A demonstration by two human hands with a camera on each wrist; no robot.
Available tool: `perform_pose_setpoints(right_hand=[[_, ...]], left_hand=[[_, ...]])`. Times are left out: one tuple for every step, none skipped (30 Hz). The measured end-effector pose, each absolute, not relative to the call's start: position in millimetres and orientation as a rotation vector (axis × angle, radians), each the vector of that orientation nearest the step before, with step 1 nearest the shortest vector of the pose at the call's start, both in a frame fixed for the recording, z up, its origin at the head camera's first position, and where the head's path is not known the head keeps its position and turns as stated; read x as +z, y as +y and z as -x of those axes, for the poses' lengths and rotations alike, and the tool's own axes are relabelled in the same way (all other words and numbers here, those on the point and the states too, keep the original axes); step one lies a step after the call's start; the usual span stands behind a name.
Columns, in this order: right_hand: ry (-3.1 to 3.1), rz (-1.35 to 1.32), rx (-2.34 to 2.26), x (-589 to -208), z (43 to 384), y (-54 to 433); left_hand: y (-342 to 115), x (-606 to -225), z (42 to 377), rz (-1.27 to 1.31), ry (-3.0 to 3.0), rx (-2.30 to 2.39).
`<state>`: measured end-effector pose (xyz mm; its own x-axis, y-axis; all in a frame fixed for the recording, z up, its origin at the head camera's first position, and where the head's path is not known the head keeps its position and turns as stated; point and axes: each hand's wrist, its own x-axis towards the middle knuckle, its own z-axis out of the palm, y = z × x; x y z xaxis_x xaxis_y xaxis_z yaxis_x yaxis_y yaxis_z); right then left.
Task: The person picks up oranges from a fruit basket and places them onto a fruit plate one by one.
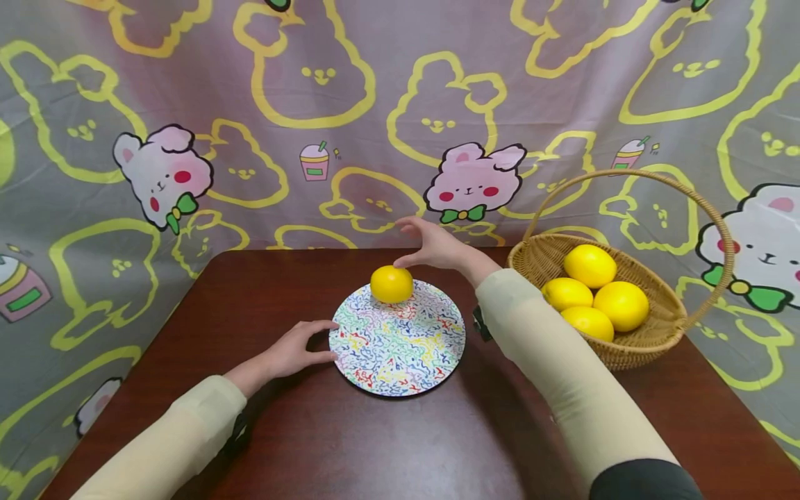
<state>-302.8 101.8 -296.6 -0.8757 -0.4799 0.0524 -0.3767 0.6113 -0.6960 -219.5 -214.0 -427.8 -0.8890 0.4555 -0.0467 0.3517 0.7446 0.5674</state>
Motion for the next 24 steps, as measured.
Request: perform_pose_setpoints(right_hand=[[2.695, 0.729, -1.105, -293.3, 302.1, 101.8], [2.694, 0.738, -1.099, -290.4, 301.3, 101.9], [2.693, 0.744, -1.093, -287.7, 300.5, 102.1], [2.690, 0.752, -1.089, -285.1, 299.7, 102.2], [2.687, 0.759, -1.085, -282.9, 299.0, 102.5], [2.687, 0.765, -1.081, -280.3, 297.7, 102.8], [2.683, 0.773, -1.079, -278.2, 296.4, 103.1], [2.682, 0.780, -1.071, -276.0, 295.1, 103.5], [2.681, 0.786, -1.065, -273.8, 293.6, 103.9], [2.678, 0.794, -1.060, -271.8, 292.2, 104.2], [2.676, 0.802, -1.051, -270.0, 290.9, 104.5], [2.672, 0.812, -1.041, -268.2, 289.5, 104.8], [2.669, 0.821, -1.030, -266.5, 288.3, 105.1], [2.668, 0.827, -1.020, -264.7, 287.0, 105.4], [2.666, 0.833, -1.015, -263.0, 285.9, 105.9], [2.665, 0.839, -1.009, -261.3, 284.8, 106.5], [2.663, 0.841, -1.004, -259.6, 283.7, 107.2], [2.662, 0.839, -1.000, -257.9, 282.7, 108.1], [2.660, 0.839, -0.997, -256.1, 281.7, 109.1], [2.657, 0.837, -0.996, -254.5, 280.7, 110.6], [2.653, 0.834, -0.994, -252.9, 279.6, 112.3], [2.653, 0.832, -0.989, -251.3, 278.7, 114.2], [2.653, 0.830, -0.983, -250.0, 278.1, 116.4], [2.658, 0.831, -0.975, -248.9, 277.7, 118.9]], left_hand=[[-213.9, -427.9, 219.5, -0.641, 2.760, 0.846], [-213.8, -428.1, 219.5, -0.637, 2.758, 0.847], [-214.0, -428.3, 219.5, -0.641, 2.757, 0.847], [-214.1, -428.4, 219.4, -0.646, 2.757, 0.847], [-214.4, -428.5, 219.4, -0.647, 2.757, 0.845], [-214.7, -428.8, 219.5, -0.650, 2.758, 0.845], [-214.9, -428.9, 219.7, -0.647, 2.757, 0.846], [-215.1, -429.1, 219.9, -0.649, 2.760, 0.842], [-215.3, -429.3, 220.2, -0.650, 2.761, 0.839], [-215.6, -429.2, 220.4, -0.661, 2.763, 0.834], [-215.8, -429.1, 220.5, -0.658, 2.760, 0.837], [-215.8, -429.0, 220.6, -0.659, 2.758, 0.840], [-215.8, -428.8, 220.3, -0.655, 2.755, 0.845], [-216.0, -428.6, 220.1, -0.664, 2.754, 0.847], [-215.9, -428.1, 219.7, -0.667, 2.751, 0.851], [-215.9, -428.0, 219.4, -0.674, 2.751, 0.852], [-215.8, -427.9, 219.3, -0.664, 2.748, 0.856], [-215.9, -427.7, 219.2, -0.673, 2.751, 0.851], [-215.7, -427.6, 219.2, -0.666, 2.750, 0.851], [-215.7, -427.7, 219.3, -0.669, 2.752, 0.847], [-215.4, -427.7, 219.4, -0.661, 2.750, 0.847], [-215.4, -427.9, 219.7, -0.662, 2.750, 0.845], [-215.2, -428.0, 220.0, -0.664, 2.751, 0.844], [-215.1, -428.1, 220.2, -0.673, 2.752, 0.842]])
